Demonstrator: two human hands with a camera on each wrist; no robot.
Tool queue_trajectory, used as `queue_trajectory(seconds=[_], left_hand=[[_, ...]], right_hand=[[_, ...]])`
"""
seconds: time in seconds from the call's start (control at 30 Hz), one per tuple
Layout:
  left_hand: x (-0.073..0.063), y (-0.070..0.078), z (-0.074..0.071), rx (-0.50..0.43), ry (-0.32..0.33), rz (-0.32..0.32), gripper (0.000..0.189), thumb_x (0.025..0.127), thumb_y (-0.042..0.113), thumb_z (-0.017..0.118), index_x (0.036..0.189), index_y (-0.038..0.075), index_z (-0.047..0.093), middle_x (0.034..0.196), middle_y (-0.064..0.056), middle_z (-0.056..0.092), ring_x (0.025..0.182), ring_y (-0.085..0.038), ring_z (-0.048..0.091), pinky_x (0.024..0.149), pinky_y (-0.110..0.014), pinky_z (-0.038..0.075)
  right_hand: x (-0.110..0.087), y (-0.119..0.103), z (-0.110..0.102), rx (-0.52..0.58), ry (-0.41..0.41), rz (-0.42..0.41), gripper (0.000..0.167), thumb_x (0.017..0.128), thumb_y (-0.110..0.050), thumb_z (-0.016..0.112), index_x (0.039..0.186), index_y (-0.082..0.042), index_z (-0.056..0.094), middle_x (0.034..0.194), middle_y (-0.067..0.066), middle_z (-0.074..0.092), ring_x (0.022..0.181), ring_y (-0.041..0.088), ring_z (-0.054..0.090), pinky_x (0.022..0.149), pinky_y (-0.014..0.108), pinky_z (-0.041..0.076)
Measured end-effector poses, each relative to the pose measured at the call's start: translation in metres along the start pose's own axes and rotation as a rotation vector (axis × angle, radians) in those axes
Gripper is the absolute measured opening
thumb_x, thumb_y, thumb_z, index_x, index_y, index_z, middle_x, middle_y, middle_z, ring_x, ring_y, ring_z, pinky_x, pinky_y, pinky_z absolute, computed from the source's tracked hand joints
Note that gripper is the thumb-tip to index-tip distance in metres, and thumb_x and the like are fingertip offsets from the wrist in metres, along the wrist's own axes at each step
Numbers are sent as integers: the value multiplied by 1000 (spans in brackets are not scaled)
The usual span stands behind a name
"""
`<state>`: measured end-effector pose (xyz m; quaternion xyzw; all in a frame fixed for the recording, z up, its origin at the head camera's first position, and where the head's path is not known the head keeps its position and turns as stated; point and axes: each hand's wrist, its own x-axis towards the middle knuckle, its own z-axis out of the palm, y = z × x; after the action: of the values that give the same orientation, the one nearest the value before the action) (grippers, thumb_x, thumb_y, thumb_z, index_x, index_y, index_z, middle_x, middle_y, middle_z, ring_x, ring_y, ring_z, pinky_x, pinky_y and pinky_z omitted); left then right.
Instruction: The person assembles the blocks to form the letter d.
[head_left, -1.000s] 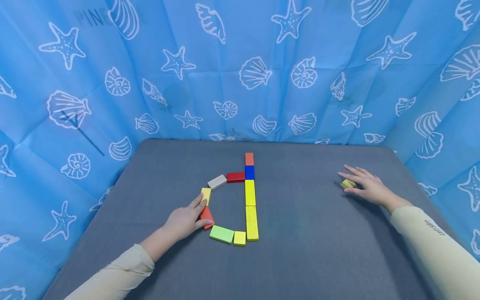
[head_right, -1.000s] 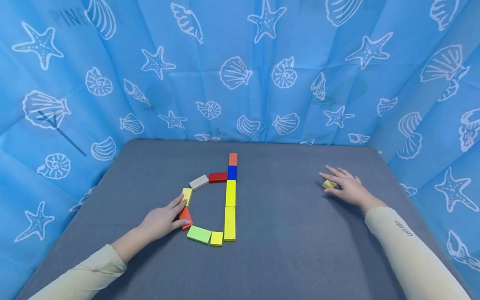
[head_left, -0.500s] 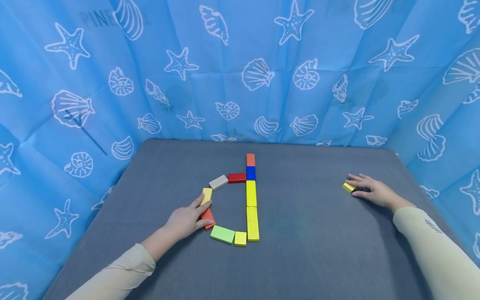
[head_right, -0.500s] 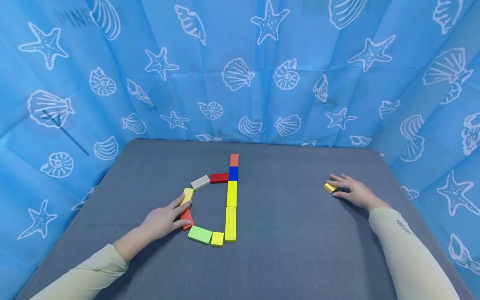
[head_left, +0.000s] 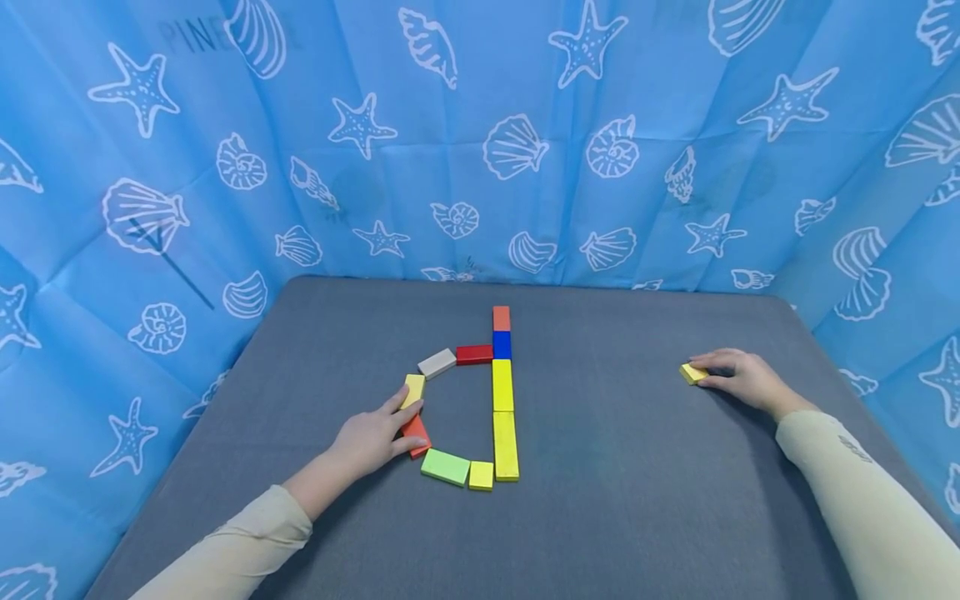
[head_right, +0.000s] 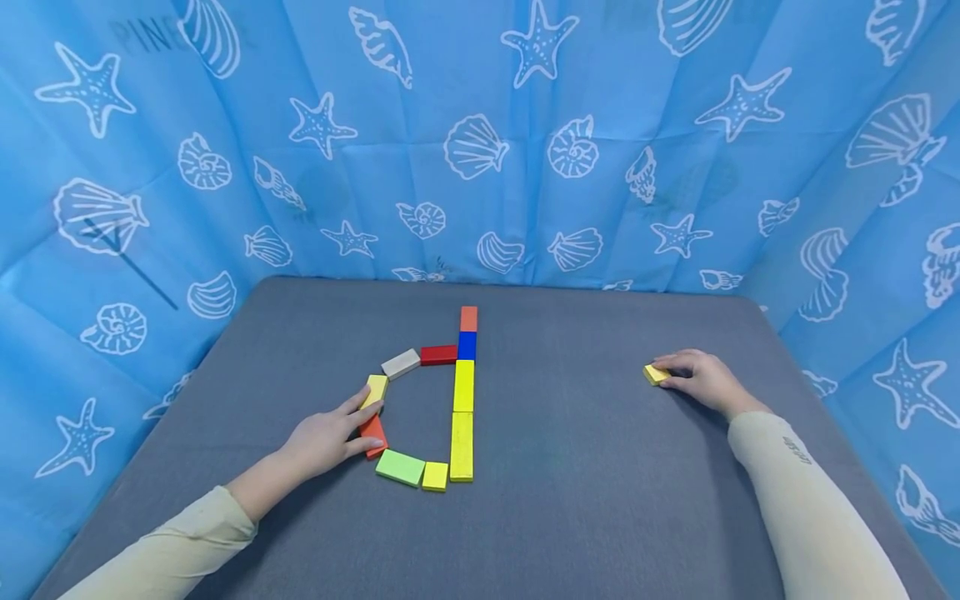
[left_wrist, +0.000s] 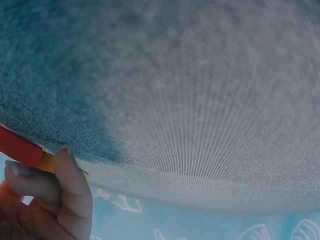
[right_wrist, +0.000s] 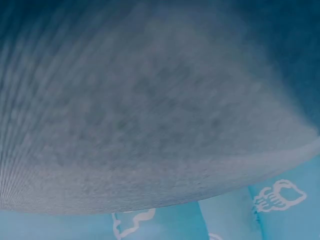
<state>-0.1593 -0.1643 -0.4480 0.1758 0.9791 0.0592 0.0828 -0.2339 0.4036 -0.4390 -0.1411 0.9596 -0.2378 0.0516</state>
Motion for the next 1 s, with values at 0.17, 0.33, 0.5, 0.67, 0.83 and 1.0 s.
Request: queue_trajectory(seconds=[0.17, 0.33, 0.5, 0.67, 0.83, 1.0], left_hand=[[0, 1, 0, 1, -1, -3, 70, 88, 56, 61, 146, 18, 47, 153, -13, 35, 102, -32, 64, 67, -40, 52], [-1, 2, 0, 2, -1, -4, 71, 88, 56, 61, 146, 18, 48, 153, -14, 35, 100, -32, 64, 67, -40, 52], [0, 1, 1, 7, 3, 1, 71, 88, 56, 61, 146, 18, 47, 154, -13, 35, 101, -31, 64, 67, -39, 52], [1, -1, 2, -5, 7, 12, 72, 88, 56, 61, 146, 17, 47, 153, -14, 35, 100, -32, 64, 67, -39, 52], [2, -2, 2, 0, 7, 13, 71, 88, 56, 62, 146, 17, 47, 153, -14, 35, 100, -32, 65, 68, -40, 52], [1, -1, 0, 8, -2, 5, 71, 88, 57, 60, 146, 18, 47, 154, -13, 35, 103, -31, 64, 70, -40, 53]], right_hand=[[-2, -11, 3, 8, 99, -101, 27, 87, -9, 72, 111, 3, 71, 115, 25, 64, 107, 44, 54, 87, 62, 39], [-2, -31, 10, 33, 195, -235, 24, 83, -4, 75, 106, 2, 73, 108, 19, 66, 101, 20, 54, 83, 49, 43], [-4, -58, 22, 134, 253, -365, 24, 79, 7, 74, 103, 3, 73, 104, 14, 63, 97, 2, 49, 78, 20, 42], [-9, -87, 37, 272, 223, -399, 23, 80, 8, 73, 103, 4, 73, 104, 11, 61, 93, 4, 51, 74, 16, 44], [-15, -113, 56, 346, 159, -475, 24, 78, 8, 75, 101, 2, 74, 100, 9, 61, 89, 8, 54, 72, 21, 47], [-22, -136, 77, 401, 56, -610, 26, 75, 5, 78, 100, 0, 74, 98, 8, 61, 86, 13, 56, 70, 29, 49]])
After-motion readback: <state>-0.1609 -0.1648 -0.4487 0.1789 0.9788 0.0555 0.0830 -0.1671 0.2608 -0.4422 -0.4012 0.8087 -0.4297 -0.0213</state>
